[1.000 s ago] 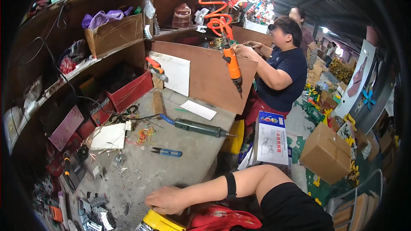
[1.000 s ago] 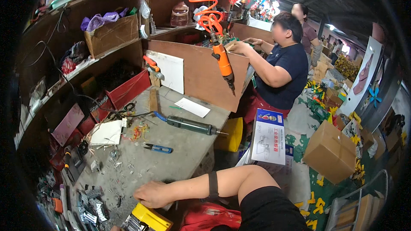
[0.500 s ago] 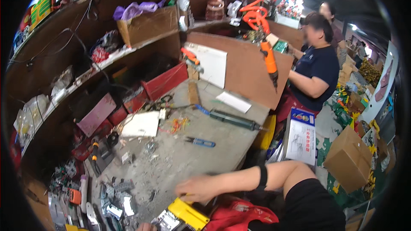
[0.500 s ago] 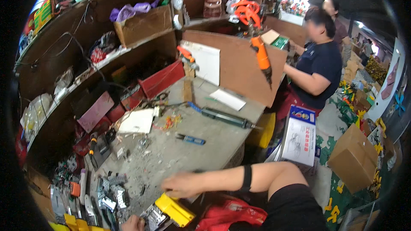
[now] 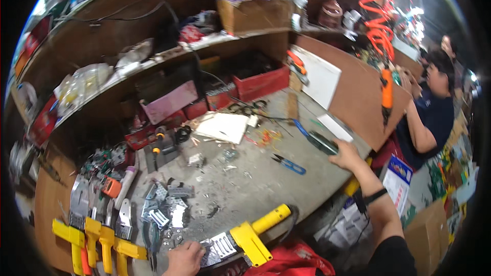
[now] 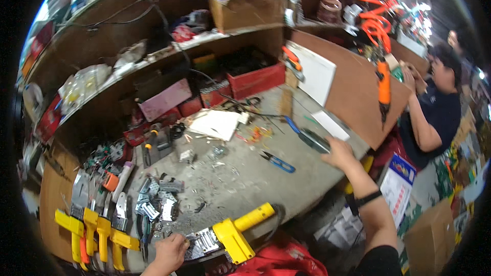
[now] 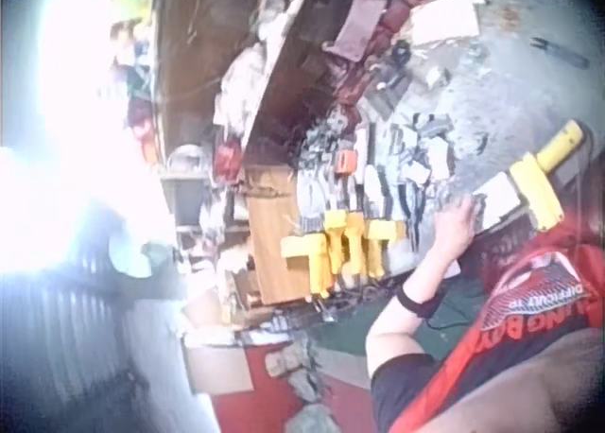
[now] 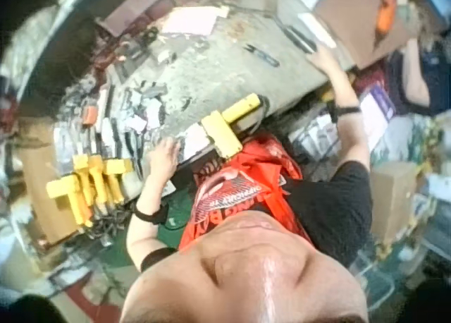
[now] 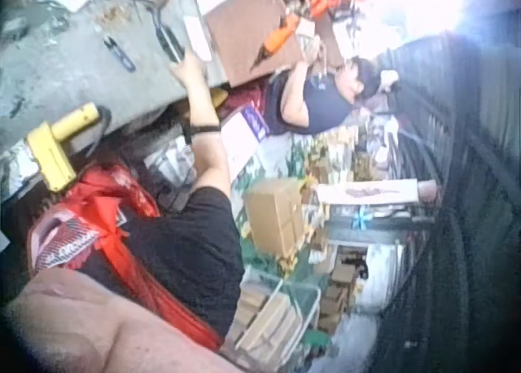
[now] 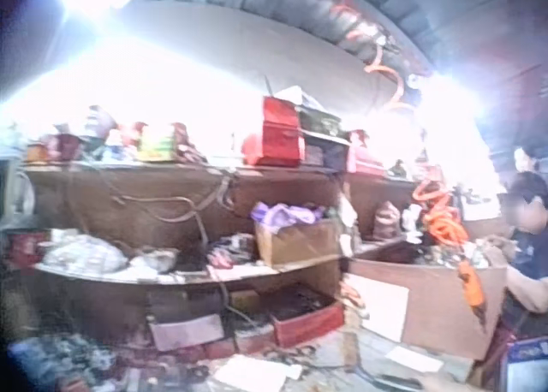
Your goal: Assembling internal electronic components into a yellow plastic housing and securing it with screws using an electric screwdriver.
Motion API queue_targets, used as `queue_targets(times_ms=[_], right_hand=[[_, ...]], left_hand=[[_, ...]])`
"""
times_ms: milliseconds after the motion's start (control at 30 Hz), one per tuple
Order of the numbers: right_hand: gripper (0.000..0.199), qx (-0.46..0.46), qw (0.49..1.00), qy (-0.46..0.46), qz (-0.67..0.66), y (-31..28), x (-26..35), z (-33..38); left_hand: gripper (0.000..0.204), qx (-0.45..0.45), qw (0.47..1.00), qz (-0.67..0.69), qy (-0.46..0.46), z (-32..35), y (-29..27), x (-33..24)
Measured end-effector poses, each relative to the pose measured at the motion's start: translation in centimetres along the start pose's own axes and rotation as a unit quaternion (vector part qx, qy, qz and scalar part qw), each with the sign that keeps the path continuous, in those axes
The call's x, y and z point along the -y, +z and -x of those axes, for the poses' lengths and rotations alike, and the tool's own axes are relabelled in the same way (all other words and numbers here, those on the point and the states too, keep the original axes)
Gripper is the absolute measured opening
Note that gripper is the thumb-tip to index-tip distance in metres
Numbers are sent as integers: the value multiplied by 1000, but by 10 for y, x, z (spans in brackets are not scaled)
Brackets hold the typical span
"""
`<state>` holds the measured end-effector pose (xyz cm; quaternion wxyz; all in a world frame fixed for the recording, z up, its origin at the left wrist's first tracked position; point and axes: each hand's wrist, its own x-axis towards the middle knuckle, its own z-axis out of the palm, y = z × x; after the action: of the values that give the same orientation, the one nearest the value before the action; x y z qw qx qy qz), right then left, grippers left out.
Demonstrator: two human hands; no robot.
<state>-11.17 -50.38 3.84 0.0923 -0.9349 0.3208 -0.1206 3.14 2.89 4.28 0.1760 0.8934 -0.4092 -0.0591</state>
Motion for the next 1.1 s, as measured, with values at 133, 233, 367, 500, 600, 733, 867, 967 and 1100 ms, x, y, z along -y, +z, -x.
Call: queue_targets(times_ms=[133, 233, 367, 500, 600, 733, 867, 967, 1100], right_hand=[[57, 37, 898, 58, -434, -25, 84, 30], [46, 100, 531, 127, -832, -28, 144, 49], [31, 10, 459, 115, -881, -17, 184, 58], [36, -41, 420, 144, -895, 11, 185, 57], [37, -49, 397, 159, -903, 30, 186, 61], [37, -73, 417, 169, -890, 34, 192, 63], [35, -66, 416, 175, -890, 33, 193, 65], [34, -68, 416, 182, -888, 31, 196, 65], [33, -63, 401, 190, -894, 32, 195, 63]], left_hand=[[14, -13, 1000, -1, -10, 11, -4, -5], [17, 42, 998, -27, -31, 9, -3, 2], [17, 0, 1000, -23, 2, -3, 5, 12], [11, -13, 1000, 21, 18, -18, -8, -3], [12, -2, 1000, 29, 13, -15, -6, -2], [12, 11, 1000, 27, 9, -11, -6, -2], [12, 14, 1000, 23, 13, -7, -7, -2], [12, 19, 999, 30, 10, -7, -10, -3], [13, 24, 999, 24, 4, -7, -11, -4]])
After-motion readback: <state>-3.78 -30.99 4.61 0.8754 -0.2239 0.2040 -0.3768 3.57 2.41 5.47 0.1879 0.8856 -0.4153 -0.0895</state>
